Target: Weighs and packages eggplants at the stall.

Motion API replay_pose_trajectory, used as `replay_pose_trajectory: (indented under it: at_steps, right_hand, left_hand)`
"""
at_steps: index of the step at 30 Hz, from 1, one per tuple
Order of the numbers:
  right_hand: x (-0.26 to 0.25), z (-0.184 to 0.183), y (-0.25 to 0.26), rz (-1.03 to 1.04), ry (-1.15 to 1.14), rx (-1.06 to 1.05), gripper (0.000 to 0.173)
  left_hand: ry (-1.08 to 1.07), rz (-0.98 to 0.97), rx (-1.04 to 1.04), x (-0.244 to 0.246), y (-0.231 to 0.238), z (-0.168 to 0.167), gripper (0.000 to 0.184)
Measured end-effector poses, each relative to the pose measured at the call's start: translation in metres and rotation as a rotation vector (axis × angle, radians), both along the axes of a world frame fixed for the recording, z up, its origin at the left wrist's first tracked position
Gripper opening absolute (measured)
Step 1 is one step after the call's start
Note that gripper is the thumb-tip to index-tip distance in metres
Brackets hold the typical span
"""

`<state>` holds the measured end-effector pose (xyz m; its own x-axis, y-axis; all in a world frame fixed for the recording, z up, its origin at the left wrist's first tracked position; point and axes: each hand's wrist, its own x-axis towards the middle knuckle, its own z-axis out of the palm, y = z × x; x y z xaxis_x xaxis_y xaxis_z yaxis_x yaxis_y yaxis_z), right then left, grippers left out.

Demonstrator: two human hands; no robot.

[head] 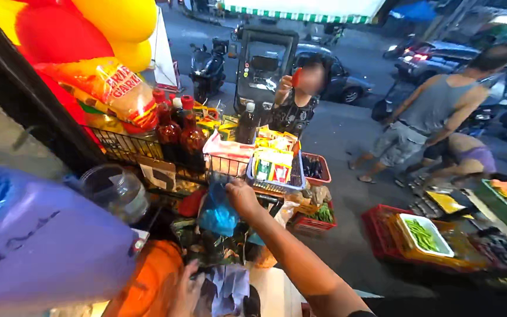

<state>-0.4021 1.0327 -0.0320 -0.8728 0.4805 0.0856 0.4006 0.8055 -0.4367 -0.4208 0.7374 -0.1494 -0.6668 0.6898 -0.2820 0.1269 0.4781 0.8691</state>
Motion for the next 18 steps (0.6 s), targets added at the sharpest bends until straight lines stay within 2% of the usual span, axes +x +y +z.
replay_pose_trajectory:
  at_steps: [2,4,6,7,9,11,14,18]
  right_hand:
    - [0.003,-0.002,0.005,0.159,0.093,-0.131,0.024]
    - [0.001,-0.004,0.014,0.288,0.176,-0.438,0.026]
    - [0.001,0.001,0.027,0.272,0.073,-0.828,0.033]
    - [0.001,-0.001,0.033,0.233,0.007,-0.946,0.035]
    - [0.001,-0.021,0.039,0.127,-0.104,-0.907,0.033]
    - [-0.001,-0.042,0.047,0.038,-0.262,-0.692,0.033]
    - [-0.001,-0.063,0.056,0.127,-0.391,-0.541,0.043]
    - [-0.004,-0.08,0.056,0.2,-0.381,-0.419,0.034]
  left_hand:
    - [-0.242,0.277,0.051,-0.006,0.041,-0.02,0.06]
    - [-0.545,0.486,0.122,-0.018,0.085,-0.027,0.066]
    - [-0.783,0.617,0.214,-0.026,0.127,-0.026,0.076]
    - [-0.876,0.673,0.276,-0.027,0.144,-0.022,0.076]
    - [-0.988,0.753,0.379,-0.029,0.164,-0.028,0.068]
    - [-0.993,0.846,0.412,-0.033,0.179,-0.043,0.058]
    - [-0.927,0.898,0.35,-0.032,0.182,-0.053,0.05]
    - [-0.836,0.874,0.308,-0.027,0.17,-0.045,0.054]
